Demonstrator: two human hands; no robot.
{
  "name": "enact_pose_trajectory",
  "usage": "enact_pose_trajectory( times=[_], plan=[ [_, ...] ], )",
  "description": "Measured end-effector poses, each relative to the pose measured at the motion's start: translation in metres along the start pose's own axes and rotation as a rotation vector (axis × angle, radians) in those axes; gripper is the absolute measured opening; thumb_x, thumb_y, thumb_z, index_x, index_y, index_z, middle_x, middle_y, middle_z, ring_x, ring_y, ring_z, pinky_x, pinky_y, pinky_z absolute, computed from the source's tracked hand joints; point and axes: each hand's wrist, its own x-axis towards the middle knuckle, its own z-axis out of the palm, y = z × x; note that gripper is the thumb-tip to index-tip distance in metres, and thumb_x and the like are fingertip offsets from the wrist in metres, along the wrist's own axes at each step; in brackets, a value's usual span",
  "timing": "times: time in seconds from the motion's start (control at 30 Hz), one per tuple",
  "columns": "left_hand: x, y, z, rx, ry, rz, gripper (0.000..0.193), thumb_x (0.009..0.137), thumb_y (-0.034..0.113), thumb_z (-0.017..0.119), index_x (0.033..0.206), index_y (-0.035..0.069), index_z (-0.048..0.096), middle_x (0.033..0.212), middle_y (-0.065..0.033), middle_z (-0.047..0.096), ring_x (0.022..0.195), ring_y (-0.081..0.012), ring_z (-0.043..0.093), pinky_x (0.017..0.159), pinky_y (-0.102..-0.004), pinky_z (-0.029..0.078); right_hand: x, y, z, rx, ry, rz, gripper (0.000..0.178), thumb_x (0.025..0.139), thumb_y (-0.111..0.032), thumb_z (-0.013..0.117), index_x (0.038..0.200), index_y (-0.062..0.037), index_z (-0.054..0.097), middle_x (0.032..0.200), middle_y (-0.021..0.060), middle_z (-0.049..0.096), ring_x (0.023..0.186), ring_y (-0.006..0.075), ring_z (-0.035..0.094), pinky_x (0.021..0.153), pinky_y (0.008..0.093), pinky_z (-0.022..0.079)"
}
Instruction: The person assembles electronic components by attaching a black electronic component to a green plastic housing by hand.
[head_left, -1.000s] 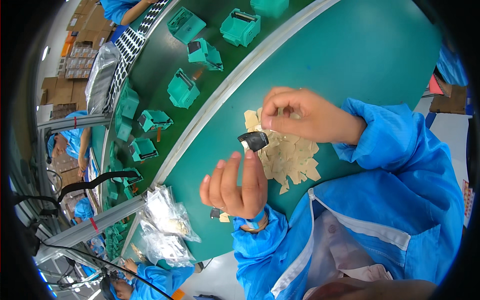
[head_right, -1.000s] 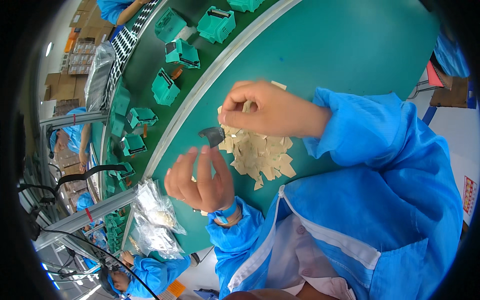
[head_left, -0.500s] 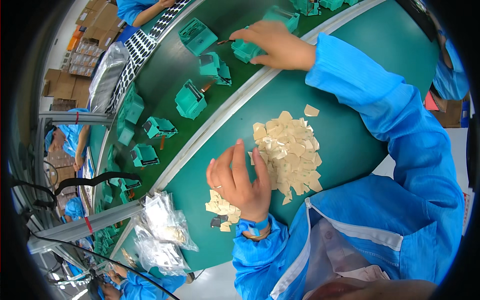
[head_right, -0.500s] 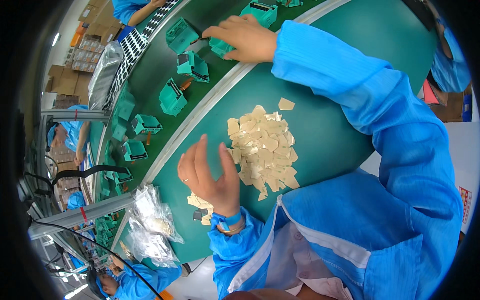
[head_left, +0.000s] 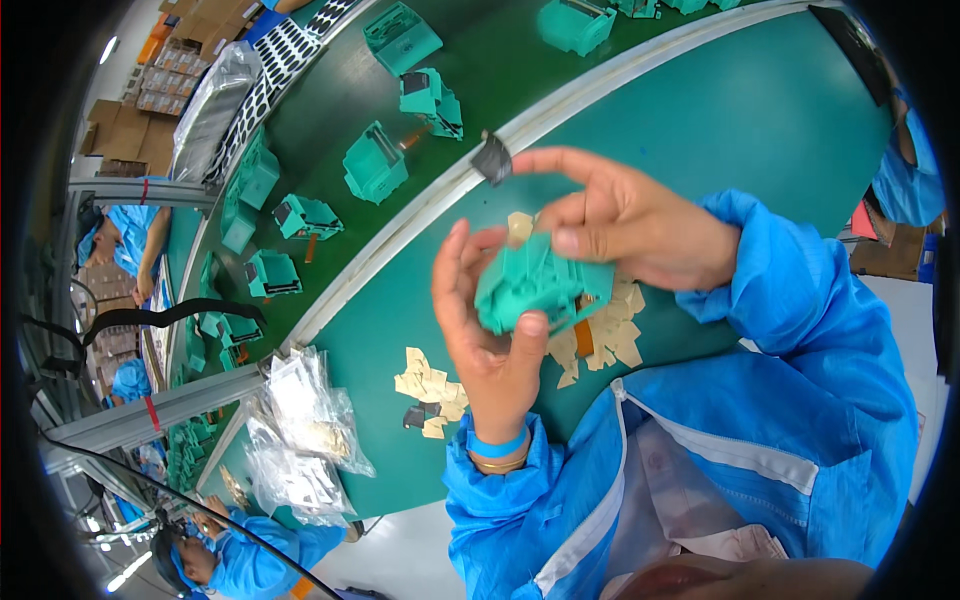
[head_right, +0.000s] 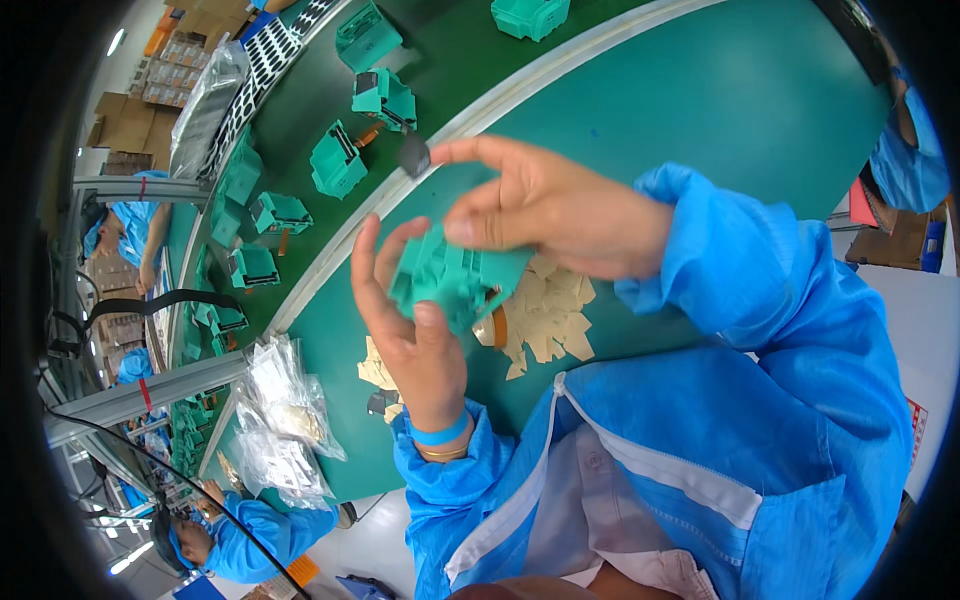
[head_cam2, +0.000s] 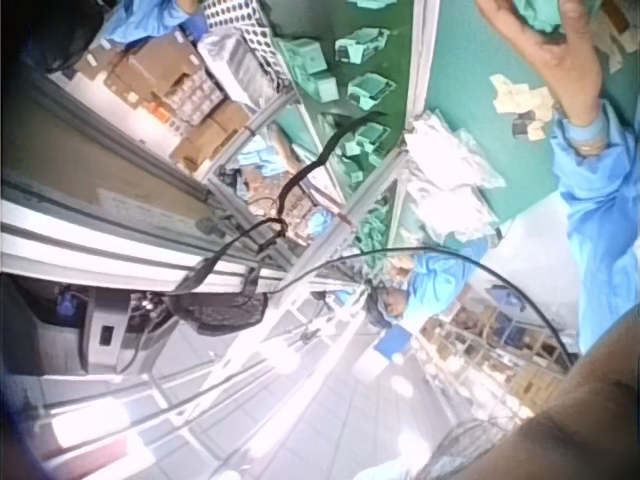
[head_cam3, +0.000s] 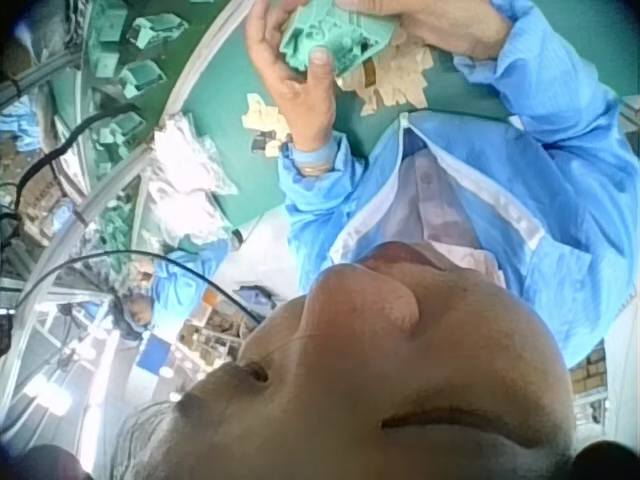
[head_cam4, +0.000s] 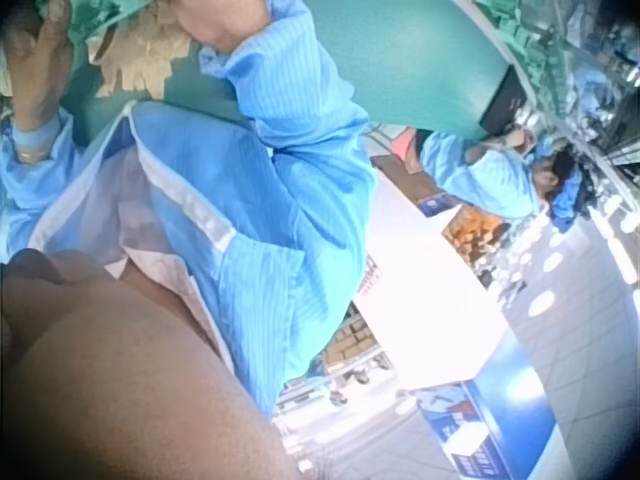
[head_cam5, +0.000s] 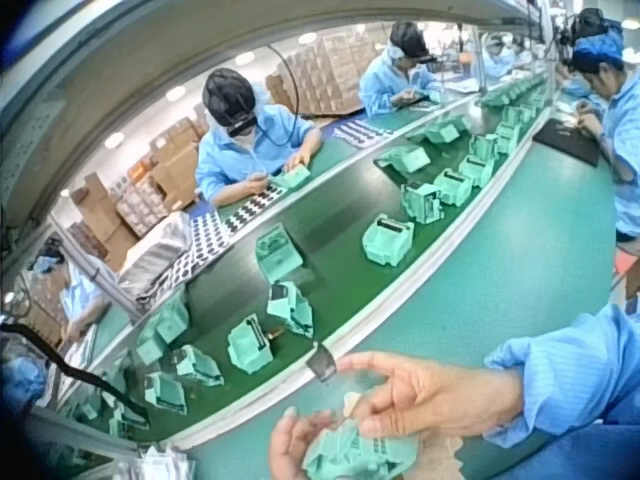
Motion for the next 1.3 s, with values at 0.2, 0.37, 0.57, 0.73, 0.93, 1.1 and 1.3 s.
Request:
enact_pose_trajectory(
  times=[0.2, 0.37, 0.57, 0.73, 0.93, 1.1, 1.3],
  plan=[
    [-0.006, -0.008, -0.012, -0.076, -0.078, -0.373, 0.036, 0.089, 0.009, 0.074, 0.122, 0.000, 0.062, 0.110, -0.0083, 0.064, 0.098, -0.0144, 0.062, 0.087, -0.0286, 0.051, -0.003, 0.019, -0.012, -0.604, 0.101, -0.069, 0.054, 0.098, -0.013, 0.062, 0.144, -0.0043, 0.036, 0.108, 0.0082, 0.062, 0.104, 0.0131, 0.059, 0.089, 0.0288, 0.047],
    [-0.005, -0.023, -0.015, -0.080, -0.047, -0.530, 0.031, 0.089, 0.004, 0.071, 0.119, 0.000, 0.063, 0.106, -0.0061, 0.066, 0.091, -0.0106, 0.063, 0.083, -0.0251, 0.052, -0.002, 0.026, -0.035, -0.715, 0.167, -0.294, 0.016, 0.098, -0.010, 0.060, 0.112, -0.0027, 0.056, 0.113, 0.0078, 0.055, 0.102, 0.0121, 0.053, 0.089, 0.0274, 0.044],
    [-0.002, -0.049, -0.022, 0.033, -0.097, -0.503, 0.032, 0.085, -0.005, 0.067, 0.117, 0.000, 0.064, 0.104, -0.0050, 0.066, 0.089, -0.0086, 0.061, 0.079, -0.0230, 0.050, -0.002, 0.043, -0.044, -0.453, 0.035, -0.117, 0.007, 0.094, 0.000, 0.059, 0.088, -0.0009, 0.058, 0.110, 0.0090, 0.055, 0.097, 0.0123, 0.053, 0.086, 0.0280, 0.046],
    [0.000, -0.056, -0.021, 0.138, -0.118, -0.462, 0.035, 0.080, -0.005, 0.067, 0.114, 0.000, 0.064, 0.099, -0.0037, 0.065, 0.086, -0.0078, 0.060, 0.077, -0.0221, 0.048, 0.002, 0.052, -0.052, -0.484, 0.044, -0.070, 0.007, 0.093, 0.002, 0.058, 0.086, -0.0003, 0.057, 0.110, 0.0094, 0.056, 0.092, 0.0115, 0.056, 0.082, 0.0266, 0.049],
    [-0.001, -0.065, -0.026, 0.155, -0.133, -0.437, 0.034, 0.079, -0.003, 0.069, 0.112, 0.000, 0.065, 0.096, -0.0036, 0.066, 0.085, -0.0086, 0.060, 0.077, -0.0234, 0.049, 0.004, 0.059, -0.053, -0.505, 0.054, -0.036, 0.008, 0.093, 0.002, 0.059, 0.085, -0.0003, 0.056, 0.110, 0.0095, 0.056, 0.088, 0.0106, 0.058, 0.077, 0.0251, 0.051],
    [-0.002, -0.068, -0.027, 0.164, -0.131, -0.441, 0.032, 0.079, -0.003, 0.071, 0.110, 0.001, 0.065, 0.097, -0.0035, 0.066, 0.087, -0.0091, 0.061, 0.079, -0.0236, 0.048, 0.005, 0.060, -0.052, -0.531, 0.076, -0.024, 0.009, 0.092, 0.002, 0.059, 0.084, -0.0007, 0.056, 0.109, 0.0091, 0.057, 0.088, 0.0106, 0.059, 0.078, 0.0253, 0.051],
    [-0.002, -0.072, -0.027, 0.191, -0.119, -0.433, 0.027, 0.081, -0.003, 0.071, 0.108, 0.001, 0.067, 0.098, -0.0033, 0.066, 0.090, -0.0092, 0.060, 0.082, -0.0238, 0.047, 0.006, 0.062, -0.053, -0.518, 0.089, 0.000, 0.009, 0.092, 0.001, 0.060, 0.084, -0.0007, 0.056, 0.109, 0.0091, 0.058, 0.090, 0.0110, 0.059, 0.079, 0.0255, 0.052]
  ],
)
